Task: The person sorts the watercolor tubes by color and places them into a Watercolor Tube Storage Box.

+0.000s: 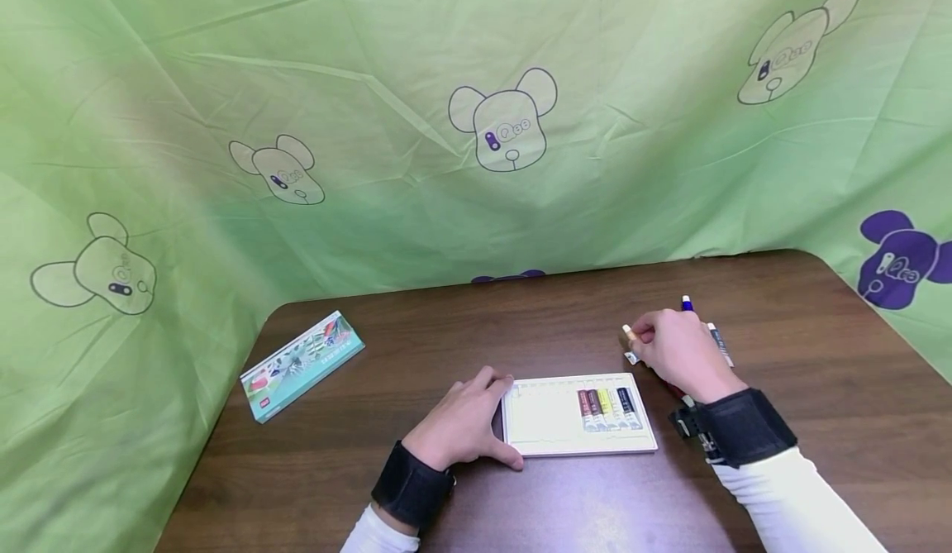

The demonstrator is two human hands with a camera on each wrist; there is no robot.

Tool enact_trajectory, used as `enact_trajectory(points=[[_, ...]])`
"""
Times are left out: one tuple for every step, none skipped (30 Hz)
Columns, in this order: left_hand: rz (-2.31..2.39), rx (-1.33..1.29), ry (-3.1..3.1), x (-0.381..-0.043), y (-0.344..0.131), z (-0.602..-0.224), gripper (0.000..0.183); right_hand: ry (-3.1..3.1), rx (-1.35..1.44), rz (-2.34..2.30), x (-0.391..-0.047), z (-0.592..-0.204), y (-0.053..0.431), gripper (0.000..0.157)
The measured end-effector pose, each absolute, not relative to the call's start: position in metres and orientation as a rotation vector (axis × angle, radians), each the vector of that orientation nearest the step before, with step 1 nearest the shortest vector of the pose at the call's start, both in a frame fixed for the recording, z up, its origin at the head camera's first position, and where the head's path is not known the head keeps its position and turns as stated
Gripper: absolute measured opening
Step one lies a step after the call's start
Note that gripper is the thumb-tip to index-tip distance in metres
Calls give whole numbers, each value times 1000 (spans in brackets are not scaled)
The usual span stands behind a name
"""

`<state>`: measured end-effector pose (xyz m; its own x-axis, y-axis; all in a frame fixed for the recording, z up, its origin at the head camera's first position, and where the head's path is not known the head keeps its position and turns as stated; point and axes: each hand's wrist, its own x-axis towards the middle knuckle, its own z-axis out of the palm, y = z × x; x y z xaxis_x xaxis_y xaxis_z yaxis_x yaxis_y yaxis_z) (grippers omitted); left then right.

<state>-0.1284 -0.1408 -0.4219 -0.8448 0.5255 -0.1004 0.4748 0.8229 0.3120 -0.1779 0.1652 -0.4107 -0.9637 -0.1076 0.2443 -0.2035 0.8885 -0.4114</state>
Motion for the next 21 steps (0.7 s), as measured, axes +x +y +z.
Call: enact_trajectory(points=[[411,788,2827,-128,-141,-422,105,-2844,229,662,-176,-411,164,16],[407,792,2828,-128,-141,-422,105,-2847,220,670,-174,-411,164,16],[406,792,2829,-128,-141,-422,105,-2855,209,678,-173,-412,163,16],[405,790,2828,-128,-141,-422,105,-2861,201,683,-171,-412,162,16],[405,788,2828,-128,-141,-422,105,-2864,202,682,-170,-412,160,17],[407,785,2827,-128,-141,-422,105,-2871,204,679,-168,-412,159,17],[407,784,2825,-128,-141,-422,105,-2875,202,678,-167,-412,158,17],[408,782,2824,-128,-141,-422,105,-2878,206,675,-166,-412,156,18],[410,780,2824,-128,-141,-422,105,-2879,214,674,-165,-412,155,18],[411,779,2822,-128,-141,-423,105,-2877,220,670,-164,-412,153,18],[412,778,2822,-128,-141,-422,105,-2876,230,672,-163,-412,151,18],[412,777,2822,-128,-141,-422,105,-2874,232,676,-161,-412,150,18],[411,778,2821,-128,-141,-423,105,-2870,237,680,-160,-412,148,17],[412,777,2822,-128,-141,-422,105,-2865,243,678,-159,-412,146,16],[410,778,2822,-128,-141,-422,105,-2864,244,679,-158,-412,144,16],[409,781,2824,-128,-141,-422,105,-2864,245,678,-157,-412,142,15],[408,784,2827,-128,-141,-422,105,-2866,250,680,-156,-411,141,15],[407,788,2828,-128,-141,-422,104,-2869,252,680,-154,-411,139,15],[409,791,2830,-128,-140,-422,104,-2877,253,682,-153,-411,137,15],[409,793,2833,-128,-140,-422,104,-2883,251,679,-152,-410,136,15],[410,795,2835,-129,-140,-422,103,-2888,254,679,-150,-410,134,15]])
